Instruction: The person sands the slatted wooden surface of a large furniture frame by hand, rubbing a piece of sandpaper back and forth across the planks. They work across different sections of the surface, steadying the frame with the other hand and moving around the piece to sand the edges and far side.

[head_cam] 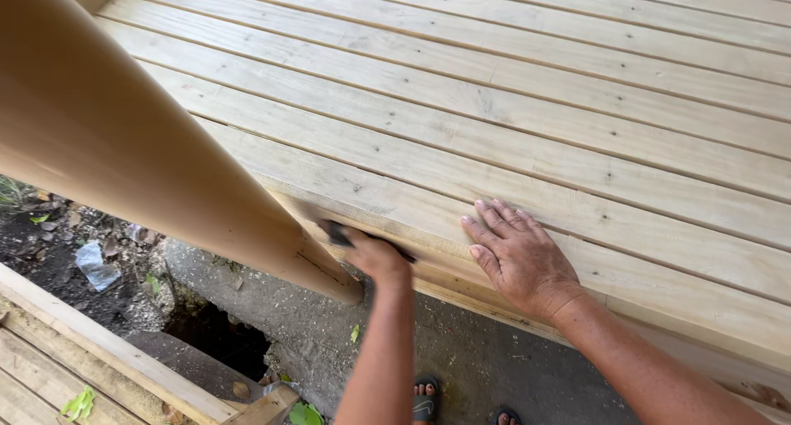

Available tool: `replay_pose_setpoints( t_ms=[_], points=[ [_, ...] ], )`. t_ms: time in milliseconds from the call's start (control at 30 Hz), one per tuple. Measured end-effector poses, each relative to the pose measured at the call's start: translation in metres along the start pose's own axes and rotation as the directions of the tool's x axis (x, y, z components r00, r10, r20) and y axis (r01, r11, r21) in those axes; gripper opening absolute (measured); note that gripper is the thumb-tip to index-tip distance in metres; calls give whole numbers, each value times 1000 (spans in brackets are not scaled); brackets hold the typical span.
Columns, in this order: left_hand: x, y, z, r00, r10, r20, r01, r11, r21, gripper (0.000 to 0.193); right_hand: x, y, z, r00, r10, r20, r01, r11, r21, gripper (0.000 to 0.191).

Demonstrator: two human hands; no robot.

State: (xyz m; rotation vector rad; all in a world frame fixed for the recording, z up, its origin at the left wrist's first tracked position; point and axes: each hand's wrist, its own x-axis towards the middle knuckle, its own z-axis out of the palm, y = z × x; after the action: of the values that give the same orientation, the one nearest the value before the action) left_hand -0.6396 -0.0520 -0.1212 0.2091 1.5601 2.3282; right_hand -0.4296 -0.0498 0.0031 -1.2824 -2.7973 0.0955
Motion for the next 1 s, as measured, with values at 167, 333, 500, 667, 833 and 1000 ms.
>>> replay_pose_setpoints(
  t_ms=[167,333,500,667,833,1000],
  points=[
    [59,7,-7,903,-406,-139,360,893,-269,64,-3,0,1,1000,-5,0,5,1000,-19,57],
    [-38,-5,-1,784,-594,-181,565,803,-189,52,0,-2,-3,999,28,25,-28,1000,6,57],
    [-35,-8,-3,783,-611,-118,540,762,-358,50,0,-1,-4,1000,28,2,-28,1000,12,56],
    [25,26,6,809,-567,-154,521,813,-259,60,-2,-1,-2,1000,-1,-12,2,999,39,57],
    [-69,26,28,991,128,-29,-129,992,-9,59,0,0,-2,1000,-6,-20,6,1000,6,57],
    [-54,14,20,993,-86,-74,75,988,-137,61,2,-1,0,1000,-5,-19,5,1000,3,58]
  ],
)
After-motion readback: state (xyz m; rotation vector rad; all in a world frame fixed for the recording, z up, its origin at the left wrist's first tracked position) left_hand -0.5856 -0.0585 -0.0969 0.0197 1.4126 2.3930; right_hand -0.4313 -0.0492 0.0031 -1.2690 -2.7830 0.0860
